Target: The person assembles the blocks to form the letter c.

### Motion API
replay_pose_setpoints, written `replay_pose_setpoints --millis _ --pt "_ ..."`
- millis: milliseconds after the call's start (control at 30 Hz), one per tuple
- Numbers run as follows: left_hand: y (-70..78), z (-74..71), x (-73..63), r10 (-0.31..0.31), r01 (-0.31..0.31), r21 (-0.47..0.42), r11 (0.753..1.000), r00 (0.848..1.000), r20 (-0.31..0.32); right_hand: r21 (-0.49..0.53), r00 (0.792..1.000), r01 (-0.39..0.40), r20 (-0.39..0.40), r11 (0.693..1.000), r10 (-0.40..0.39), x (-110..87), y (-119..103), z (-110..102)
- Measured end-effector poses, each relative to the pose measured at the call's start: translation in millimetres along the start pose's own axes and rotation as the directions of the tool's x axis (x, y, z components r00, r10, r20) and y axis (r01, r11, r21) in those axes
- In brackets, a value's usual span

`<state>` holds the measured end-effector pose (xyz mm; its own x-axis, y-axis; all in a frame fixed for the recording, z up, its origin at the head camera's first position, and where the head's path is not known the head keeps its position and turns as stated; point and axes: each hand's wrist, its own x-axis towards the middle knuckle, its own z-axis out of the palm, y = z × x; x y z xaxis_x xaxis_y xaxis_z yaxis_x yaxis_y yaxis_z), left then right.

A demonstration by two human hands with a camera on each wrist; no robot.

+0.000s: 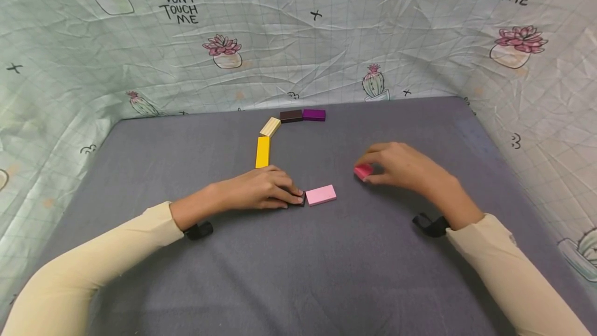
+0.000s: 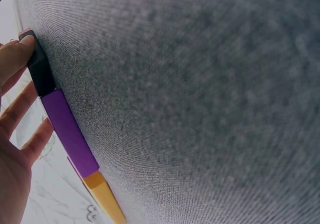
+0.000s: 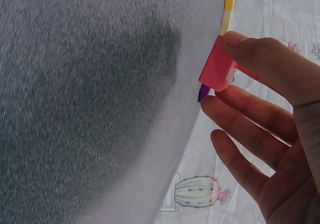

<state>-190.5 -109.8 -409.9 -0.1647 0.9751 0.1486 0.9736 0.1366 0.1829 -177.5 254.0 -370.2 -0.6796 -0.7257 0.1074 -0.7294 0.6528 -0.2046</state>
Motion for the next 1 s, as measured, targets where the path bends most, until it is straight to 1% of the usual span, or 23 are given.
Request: replay_pose_setpoints --millis 267,433,700,900,1000 --pt "0.0 -2.4 1.0 -0.008 0.008 -0.003 1.000 1.000 0.010 0.011 0.998 0.028 0.056 1.000 -0.029 5.5 -6 5" --pt "-0.3 -1.9 0.5 -0.006 0.006 0.001 1.000 1.000 0.012 0.019 0.996 0.031 0.084 0.999 -0.032 9.7 -12 11" --pt "-0.3 -0.4 0.4 -0.006 0.006 0.008 1.000 1.000 0.008 0.019 0.997 0.055 0.058 0.998 -0.056 14.4 -21 24" --pt "0.9 0.1 0.2 -0.008 0.008 -0.006 1.000 1.000 0.007 0.011 0.996 0.059 0.071 0.998 -0.060 18.6 -26 29" --pt "0.9 0.4 -0.3 -0.014 0.014 -0.008 1.000 1.000 0.010 0.012 0.996 0.065 0.061 0.998 -0.065 20.5 -27 30"
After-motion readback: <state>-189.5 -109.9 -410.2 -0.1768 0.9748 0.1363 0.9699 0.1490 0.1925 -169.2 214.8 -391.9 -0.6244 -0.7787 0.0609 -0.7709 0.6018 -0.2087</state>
